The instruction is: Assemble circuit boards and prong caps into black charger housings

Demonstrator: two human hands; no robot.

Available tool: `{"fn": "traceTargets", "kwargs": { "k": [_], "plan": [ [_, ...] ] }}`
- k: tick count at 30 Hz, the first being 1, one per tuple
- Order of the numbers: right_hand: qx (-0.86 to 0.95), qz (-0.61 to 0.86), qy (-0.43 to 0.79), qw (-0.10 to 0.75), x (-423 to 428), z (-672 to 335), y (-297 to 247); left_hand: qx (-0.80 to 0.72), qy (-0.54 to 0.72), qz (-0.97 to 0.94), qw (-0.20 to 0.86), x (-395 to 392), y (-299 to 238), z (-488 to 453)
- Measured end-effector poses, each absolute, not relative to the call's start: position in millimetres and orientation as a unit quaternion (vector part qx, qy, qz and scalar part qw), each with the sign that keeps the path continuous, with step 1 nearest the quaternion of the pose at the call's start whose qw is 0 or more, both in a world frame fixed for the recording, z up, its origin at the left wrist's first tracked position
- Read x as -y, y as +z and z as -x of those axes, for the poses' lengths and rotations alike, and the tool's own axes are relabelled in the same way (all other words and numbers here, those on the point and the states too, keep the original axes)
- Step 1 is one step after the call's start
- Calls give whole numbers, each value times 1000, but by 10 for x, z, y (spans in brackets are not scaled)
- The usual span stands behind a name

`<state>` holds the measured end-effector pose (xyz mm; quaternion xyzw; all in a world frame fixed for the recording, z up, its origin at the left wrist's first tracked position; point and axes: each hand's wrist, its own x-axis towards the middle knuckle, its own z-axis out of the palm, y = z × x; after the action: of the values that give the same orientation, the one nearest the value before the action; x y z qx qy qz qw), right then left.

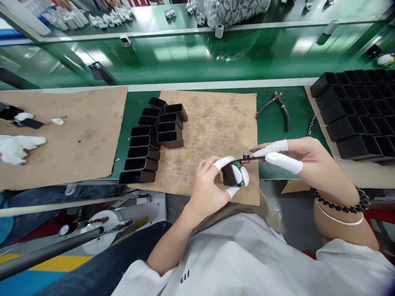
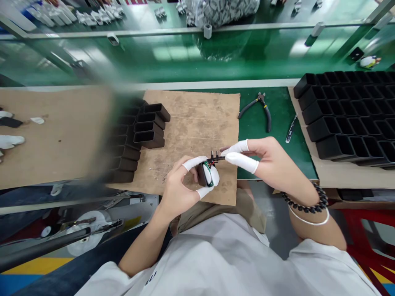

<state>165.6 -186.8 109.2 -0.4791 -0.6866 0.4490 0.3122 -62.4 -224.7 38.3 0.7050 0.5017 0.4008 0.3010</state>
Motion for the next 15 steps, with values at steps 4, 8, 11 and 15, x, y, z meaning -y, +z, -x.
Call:
{"fn": "traceTargets", "kwargs": {
  "k": [4, 8, 11, 15],
  "plan": [
    [722, 491, 399, 279, 1989, -1695, 1145, -499, 388, -772, 69, 2211, 276, 548],
    [760, 495, 339, 250, 2094, -1661, 1067, -488, 390, -781, -10, 2170, 219, 509],
    [753, 520, 296, 273, 2169, -1594, 932, -490, 390, -779, -16, 2157, 220, 494],
    [726, 546, 244, 338, 2247, -1489, 744, -495, 397, -773, 1, 2135, 223, 477]
  ]
}}
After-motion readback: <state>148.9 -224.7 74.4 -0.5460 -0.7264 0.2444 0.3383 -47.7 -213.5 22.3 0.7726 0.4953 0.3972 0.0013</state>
